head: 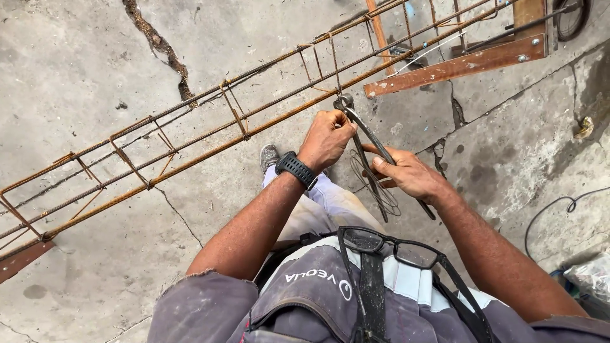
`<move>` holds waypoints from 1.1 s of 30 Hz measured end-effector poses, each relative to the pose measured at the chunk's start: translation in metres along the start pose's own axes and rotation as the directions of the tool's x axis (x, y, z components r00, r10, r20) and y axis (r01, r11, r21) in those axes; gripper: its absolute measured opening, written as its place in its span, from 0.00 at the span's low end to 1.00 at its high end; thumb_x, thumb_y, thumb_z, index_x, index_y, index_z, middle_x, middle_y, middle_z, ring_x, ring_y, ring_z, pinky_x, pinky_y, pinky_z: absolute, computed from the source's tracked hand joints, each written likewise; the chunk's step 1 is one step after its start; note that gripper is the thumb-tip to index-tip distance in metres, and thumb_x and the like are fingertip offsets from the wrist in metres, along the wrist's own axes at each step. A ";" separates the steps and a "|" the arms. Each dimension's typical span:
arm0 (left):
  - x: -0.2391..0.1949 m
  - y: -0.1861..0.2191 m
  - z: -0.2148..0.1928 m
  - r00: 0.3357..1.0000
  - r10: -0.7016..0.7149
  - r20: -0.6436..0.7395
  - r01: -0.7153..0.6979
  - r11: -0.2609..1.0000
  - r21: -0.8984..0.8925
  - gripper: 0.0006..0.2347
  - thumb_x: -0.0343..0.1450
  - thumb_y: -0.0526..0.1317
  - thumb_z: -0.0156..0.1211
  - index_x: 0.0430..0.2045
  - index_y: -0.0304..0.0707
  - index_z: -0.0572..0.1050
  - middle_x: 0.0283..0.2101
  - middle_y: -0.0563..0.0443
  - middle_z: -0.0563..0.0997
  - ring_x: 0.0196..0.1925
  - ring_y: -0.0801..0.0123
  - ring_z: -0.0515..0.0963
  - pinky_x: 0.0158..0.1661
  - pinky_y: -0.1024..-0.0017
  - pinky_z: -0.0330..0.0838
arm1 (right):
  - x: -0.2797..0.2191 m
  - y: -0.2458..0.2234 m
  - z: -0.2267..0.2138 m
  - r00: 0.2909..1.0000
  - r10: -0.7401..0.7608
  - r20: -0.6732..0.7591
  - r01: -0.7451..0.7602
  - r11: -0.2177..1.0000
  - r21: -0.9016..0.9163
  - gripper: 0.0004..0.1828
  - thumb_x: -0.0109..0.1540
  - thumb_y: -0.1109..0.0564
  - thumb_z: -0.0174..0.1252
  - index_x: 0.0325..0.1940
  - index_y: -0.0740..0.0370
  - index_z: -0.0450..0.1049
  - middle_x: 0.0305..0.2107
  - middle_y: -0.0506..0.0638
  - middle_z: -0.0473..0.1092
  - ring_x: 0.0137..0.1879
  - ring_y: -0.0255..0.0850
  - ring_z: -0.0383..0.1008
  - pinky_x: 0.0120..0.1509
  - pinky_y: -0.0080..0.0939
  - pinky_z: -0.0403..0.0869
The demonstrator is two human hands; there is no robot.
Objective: Tying steel rebar rods together using wire and pliers to create a reinforced structure.
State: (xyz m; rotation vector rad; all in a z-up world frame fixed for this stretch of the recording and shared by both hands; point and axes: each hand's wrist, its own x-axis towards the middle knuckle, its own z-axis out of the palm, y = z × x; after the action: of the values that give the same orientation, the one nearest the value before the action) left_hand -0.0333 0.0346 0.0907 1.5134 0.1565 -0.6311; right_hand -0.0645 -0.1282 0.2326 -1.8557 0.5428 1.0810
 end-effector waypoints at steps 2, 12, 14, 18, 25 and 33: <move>0.005 -0.004 0.000 1.000 -0.004 -0.001 0.004 1.000 0.012 0.08 0.62 0.45 0.62 0.22 0.40 0.78 0.40 0.38 0.76 0.43 0.51 0.80 0.44 0.64 0.74 | 0.006 0.005 0.000 1.000 -0.003 -0.005 0.003 1.000 0.026 0.27 0.68 0.49 0.48 0.71 0.57 0.65 0.47 0.66 0.70 0.57 0.56 0.72 0.58 0.64 0.74; 0.001 0.012 -0.011 0.988 0.149 0.042 -0.152 0.985 0.080 0.06 0.62 0.39 0.58 0.13 0.39 0.73 0.20 0.44 0.75 0.27 0.61 0.77 0.31 0.67 0.70 | 0.056 0.081 0.009 0.986 -0.123 -0.109 0.127 0.992 0.028 0.15 0.71 0.50 0.49 0.47 0.64 0.75 0.16 0.55 0.66 0.19 0.41 0.71 0.18 0.41 0.75; -0.006 0.018 -0.010 0.987 0.157 0.031 -0.159 0.984 0.085 0.06 0.62 0.39 0.58 0.13 0.39 0.73 0.20 0.43 0.76 0.26 0.59 0.78 0.30 0.67 0.70 | 0.059 0.080 0.016 0.981 -0.150 -0.125 0.157 0.986 0.047 0.17 0.71 0.49 0.50 0.39 0.64 0.75 0.14 0.55 0.66 0.15 0.41 0.70 0.13 0.39 0.72; -0.025 0.028 -0.004 0.998 0.058 -0.010 -0.056 0.984 0.167 0.06 0.71 0.39 0.53 0.32 0.36 0.72 0.40 0.35 0.72 0.46 0.39 0.78 0.46 0.51 0.72 | 0.049 0.067 0.026 0.975 -0.153 -0.161 0.160 0.986 0.035 0.21 0.72 0.43 0.48 0.33 0.61 0.68 0.14 0.49 0.60 0.19 0.37 0.62 0.18 0.38 0.65; -0.025 0.010 0.023 0.962 -0.273 -0.016 0.267 0.951 -0.159 0.14 0.68 0.45 0.45 0.42 0.40 0.72 0.37 0.38 0.82 0.45 0.52 0.84 0.53 0.55 0.71 | 0.032 0.043 0.033 0.935 -0.162 -0.316 0.047 0.938 -0.344 0.22 0.68 0.37 0.53 0.38 0.57 0.69 0.23 0.62 0.70 0.33 0.55 0.72 0.40 0.53 0.70; -0.029 0.058 0.052 0.912 -0.373 -0.170 0.309 0.898 -0.312 0.22 0.64 0.56 0.62 0.39 0.35 0.70 0.35 0.38 0.82 0.45 0.49 0.83 0.48 0.58 0.72 | 0.024 0.036 0.037 0.890 -0.345 -0.298 0.174 0.860 -0.479 0.07 0.68 0.57 0.46 0.46 0.64 0.66 0.30 0.72 0.75 0.38 0.65 0.79 0.47 0.64 0.77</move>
State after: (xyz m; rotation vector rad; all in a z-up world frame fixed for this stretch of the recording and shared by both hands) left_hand -0.0442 -0.0103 0.1598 1.2864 0.6763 -0.6818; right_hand -0.0944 -0.1130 0.1871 -2.4846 0.2451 0.6952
